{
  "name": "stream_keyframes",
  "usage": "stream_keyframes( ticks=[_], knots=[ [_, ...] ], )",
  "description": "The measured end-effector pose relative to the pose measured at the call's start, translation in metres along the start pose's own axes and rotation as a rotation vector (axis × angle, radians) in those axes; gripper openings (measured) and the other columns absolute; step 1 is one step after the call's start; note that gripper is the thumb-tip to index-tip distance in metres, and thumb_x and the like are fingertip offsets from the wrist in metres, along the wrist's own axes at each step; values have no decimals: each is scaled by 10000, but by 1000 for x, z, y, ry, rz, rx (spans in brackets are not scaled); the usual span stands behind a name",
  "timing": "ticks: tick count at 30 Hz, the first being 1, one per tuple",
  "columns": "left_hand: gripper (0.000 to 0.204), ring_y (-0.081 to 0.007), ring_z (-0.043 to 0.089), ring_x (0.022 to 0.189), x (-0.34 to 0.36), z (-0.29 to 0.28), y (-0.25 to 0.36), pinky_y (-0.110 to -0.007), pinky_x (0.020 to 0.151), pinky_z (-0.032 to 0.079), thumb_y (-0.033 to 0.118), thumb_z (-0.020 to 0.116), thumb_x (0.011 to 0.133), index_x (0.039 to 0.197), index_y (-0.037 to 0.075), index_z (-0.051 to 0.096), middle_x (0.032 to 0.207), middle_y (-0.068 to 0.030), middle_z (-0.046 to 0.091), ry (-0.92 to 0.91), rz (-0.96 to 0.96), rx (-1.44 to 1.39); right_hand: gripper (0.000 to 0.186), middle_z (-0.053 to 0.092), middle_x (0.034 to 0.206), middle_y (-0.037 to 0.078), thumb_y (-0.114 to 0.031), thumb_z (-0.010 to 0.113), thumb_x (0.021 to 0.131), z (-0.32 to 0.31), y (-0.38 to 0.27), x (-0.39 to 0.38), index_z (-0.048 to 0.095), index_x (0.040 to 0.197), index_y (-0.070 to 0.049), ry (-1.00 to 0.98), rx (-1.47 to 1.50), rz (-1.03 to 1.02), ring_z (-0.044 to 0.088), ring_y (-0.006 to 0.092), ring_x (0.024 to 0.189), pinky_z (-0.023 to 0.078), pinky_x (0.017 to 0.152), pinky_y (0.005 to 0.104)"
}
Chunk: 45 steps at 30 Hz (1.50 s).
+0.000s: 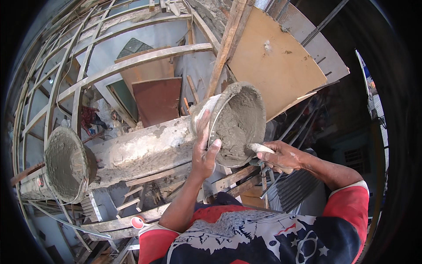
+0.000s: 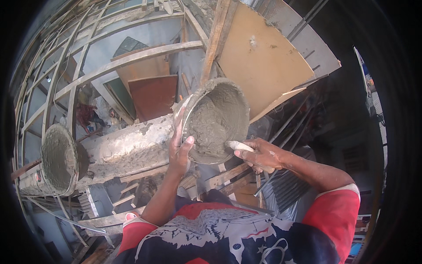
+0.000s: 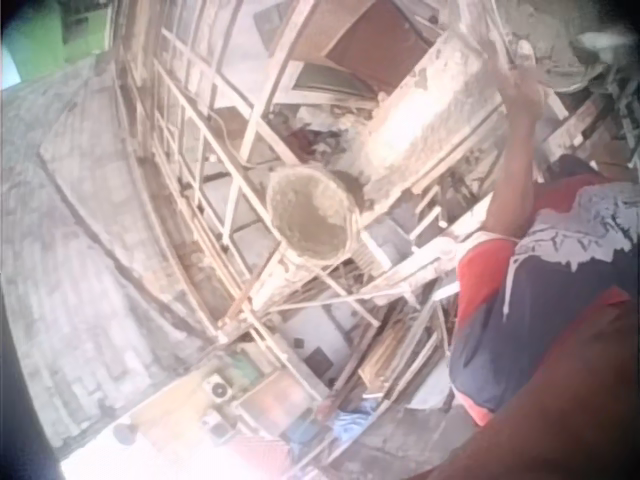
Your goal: The person scoops wet cement from a metal bowl using a trowel and applies it to a wooden board. They repeatedly transfer the cement from the bowl to the board, smoothing it with the trowel. The person also uses a wooden stick to scrape the remaining cement from the bowl.
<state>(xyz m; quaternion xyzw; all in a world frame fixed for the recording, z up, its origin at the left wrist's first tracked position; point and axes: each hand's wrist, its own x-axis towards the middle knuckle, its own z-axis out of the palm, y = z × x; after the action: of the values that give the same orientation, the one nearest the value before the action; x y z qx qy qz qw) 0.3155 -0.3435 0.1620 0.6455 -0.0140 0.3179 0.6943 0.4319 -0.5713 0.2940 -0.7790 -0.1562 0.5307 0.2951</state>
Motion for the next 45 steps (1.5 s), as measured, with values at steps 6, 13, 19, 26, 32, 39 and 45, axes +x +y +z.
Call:
stream_keyframes(
  ticks=[6,13,19,26,32,39,45],
  knots=[
    [691,-219,585,1258,1,-7,-13,-347,1096,449,212,552,980,1584,-41,332,1424,-162,546,293,-261,-425,558,515,699,-11,-596,573,1028,-4,-7,-6,591,1088,-42,6,117,-95,507,77,528,446,475,270],
    [578,-224,577,1258,-2,-37,-34,-376,1103,447,174,553,994,1515,-42,424,1382,-141,575,525,-311,-586,456,551,783,24,-429,456,1110,-57,-92,-61,574,1149,10,359,370,-381,515,88,540,445,501,233],
    [622,-240,531,1340,-2,-41,-57,-383,1165,392,186,517,993,1553,-50,386,1438,-165,546,572,-260,-600,453,669,920,92,-402,550,1018,-158,-143,-42,624,1214,1,1086,-249,-479,673,184,821,576,736,376],
    [611,-206,525,1330,2,-45,-47,-341,1145,389,187,510,1004,1553,-60,405,1458,-146,536,444,-202,-479,511,665,1263,221,-313,573,1007,-203,-125,22,540,1455,-69,1666,-792,-343,631,433,1188,518,960,529],
    [596,-200,541,1281,1,-44,-33,-342,1126,390,172,562,990,1523,-66,441,1404,-127,562,508,-230,-400,548,619,1380,244,-308,620,1010,-117,-46,-15,515,1466,-24,1812,-475,-742,620,427,1240,488,1045,503],
    [558,-215,569,1237,9,-30,-2,-355,1098,413,175,588,988,1488,-49,486,1360,-137,603,544,-346,-135,449,669,1154,170,-263,670,1010,-99,108,-19,569,1343,20,1961,206,-570,635,251,1031,493,948,388],
    [584,-269,594,1260,9,-25,20,-395,1109,444,290,640,993,1453,-51,521,1417,-150,596,740,-428,90,347,648,1008,112,-199,682,994,-188,276,70,612,1246,29,1870,791,-460,597,161,910,491,866,336]
  ],
)
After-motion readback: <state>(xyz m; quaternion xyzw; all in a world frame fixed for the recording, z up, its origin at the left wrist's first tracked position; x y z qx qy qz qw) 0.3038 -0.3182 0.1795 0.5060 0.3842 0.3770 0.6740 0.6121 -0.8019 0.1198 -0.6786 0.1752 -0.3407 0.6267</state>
